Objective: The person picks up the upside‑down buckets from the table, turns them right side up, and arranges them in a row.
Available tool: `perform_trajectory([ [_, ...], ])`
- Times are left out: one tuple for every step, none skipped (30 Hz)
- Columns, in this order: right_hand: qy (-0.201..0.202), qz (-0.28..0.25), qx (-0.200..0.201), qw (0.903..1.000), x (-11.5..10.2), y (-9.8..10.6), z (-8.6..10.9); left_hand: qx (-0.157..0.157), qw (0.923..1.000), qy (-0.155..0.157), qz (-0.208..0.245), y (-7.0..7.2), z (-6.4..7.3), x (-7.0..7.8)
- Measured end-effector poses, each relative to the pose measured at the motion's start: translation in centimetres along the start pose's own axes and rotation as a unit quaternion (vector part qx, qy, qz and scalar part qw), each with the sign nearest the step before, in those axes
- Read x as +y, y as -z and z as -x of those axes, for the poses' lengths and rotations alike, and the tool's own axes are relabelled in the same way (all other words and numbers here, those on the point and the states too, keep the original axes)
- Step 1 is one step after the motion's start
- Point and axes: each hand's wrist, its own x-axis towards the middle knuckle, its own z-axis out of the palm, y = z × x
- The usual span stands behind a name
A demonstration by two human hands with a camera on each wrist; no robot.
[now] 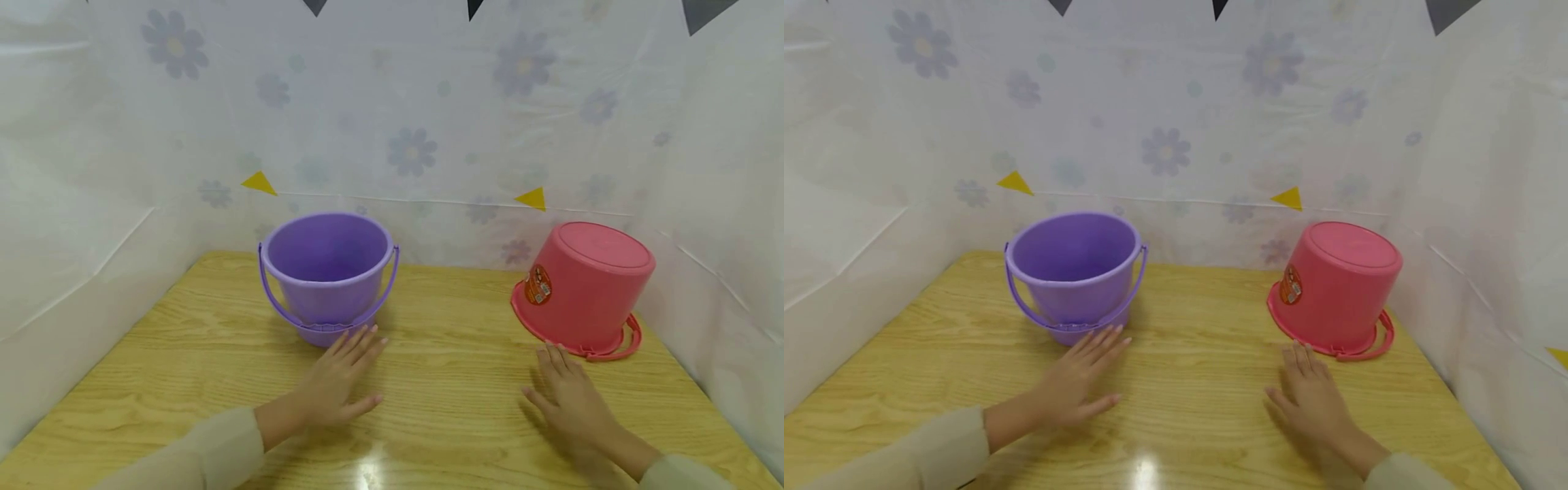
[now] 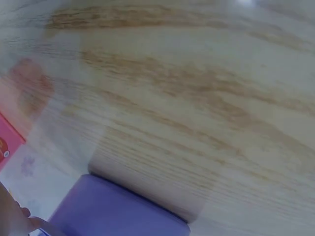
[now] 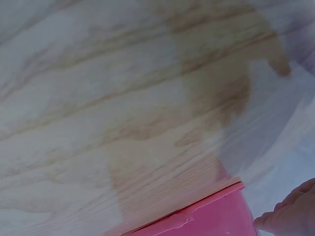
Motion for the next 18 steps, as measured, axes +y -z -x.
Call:
perform_trajectory([
  [-0.006, 0.002, -0.006, 1.0, 0.4, 0.0, 0.0, -0.008, 0.9999, 0.007, 0.005, -0.1, -0.1, 0.0],
  [-0.012, 0.0, -0.012, 0.9999, 0.7, 0.0, -0.1, -0.017, 0.9997, 0.013, 0.007, -0.2, -0.1, 0.1],
  [-0.019, -0.003, -0.018, 0.9997, 1.1, 0.1, -0.2, -0.024, 0.9995, 0.019, 0.011, -0.3, -0.2, 0.1],
  [-0.027, -0.005, -0.025, 0.9993, 1.4, 0.1, -0.2, -0.03, 0.9992, 0.024, 0.014, -0.5, -0.3, 0.1],
  [-0.033, -0.006, -0.032, 0.9989, 1.7, 0.1, -0.3, -0.033, 0.9989, 0.028, 0.018, -0.6, -0.4, 0.2],
  [-0.038, -0.007, -0.037, 0.9986, 2.1, 0.2, -0.4, -0.039, 0.9985, 0.031, 0.021, -0.7, -0.5, 0.2],
  [-0.043, -0.006, -0.042, 0.9982, 2.4, 0.2, -0.4, -0.043, 0.9982, 0.034, 0.024, -0.9, -0.6, 0.2],
  [-0.047, -0.007, -0.046, 0.9978, 2.7, 0.2, -0.5, -0.045, 0.998, 0.036, 0.027, -1.1, -0.7, 0.2],
  [-0.052, -0.01, -0.05, 0.9974, 3.0, 0.1, -0.5, -0.045, 0.9978, 0.037, 0.031, -1.4, -0.8, 0.2],
  [-0.057, -0.014, -0.055, 0.9968, 3.3, 0.1, -0.6, -0.047, 0.9976, 0.038, 0.032, -1.6, -0.9, 0.2],
  [-0.06, -0.014, -0.057, 0.9965, 3.5, 0.0, -0.6, -0.051, 0.9973, 0.041, 0.035, -1.8, -1.0, 0.1],
  [-0.065, -0.016, -0.059, 0.996, 3.7, 0.0, -0.6, -0.057, 0.9967, 0.045, 0.038, -1.9, -1.2, 0.1],
  [-0.068, -0.017, -0.061, 0.9956, 3.9, -0.1, -0.6, -0.062, 0.9961, 0.048, 0.041, -2.1, -1.3, 0.1],
  [-0.071, -0.018, -0.063, 0.9953, 4.1, -0.1, -0.6, -0.067, 0.9955, 0.052, 0.043, -2.2, -1.5, 0.1],
  [-0.074, -0.02, -0.065, 0.9949, 4.3, -0.2, -0.6, -0.073, 0.9948, 0.055, 0.045, -2.2, -1.6, 0.1],
  [-0.076, -0.019, -0.066, 0.9948, 4.4, -0.2, -0.6, -0.08, 0.9938, 0.06, 0.049, -2.2, -1.8, 0.1],
  [-0.077, -0.021, -0.066, 0.9946, 4.6, -0.2, -0.7, -0.086, 0.9927, 0.064, 0.055, -2.2, -2.0, 0.1],
  [-0.079, -0.027, -0.068, 0.9942, 4.7, -0.2, -0.7, -0.09, 0.9919, 0.068, 0.058, -2.3, -2.1, 0.0],
])
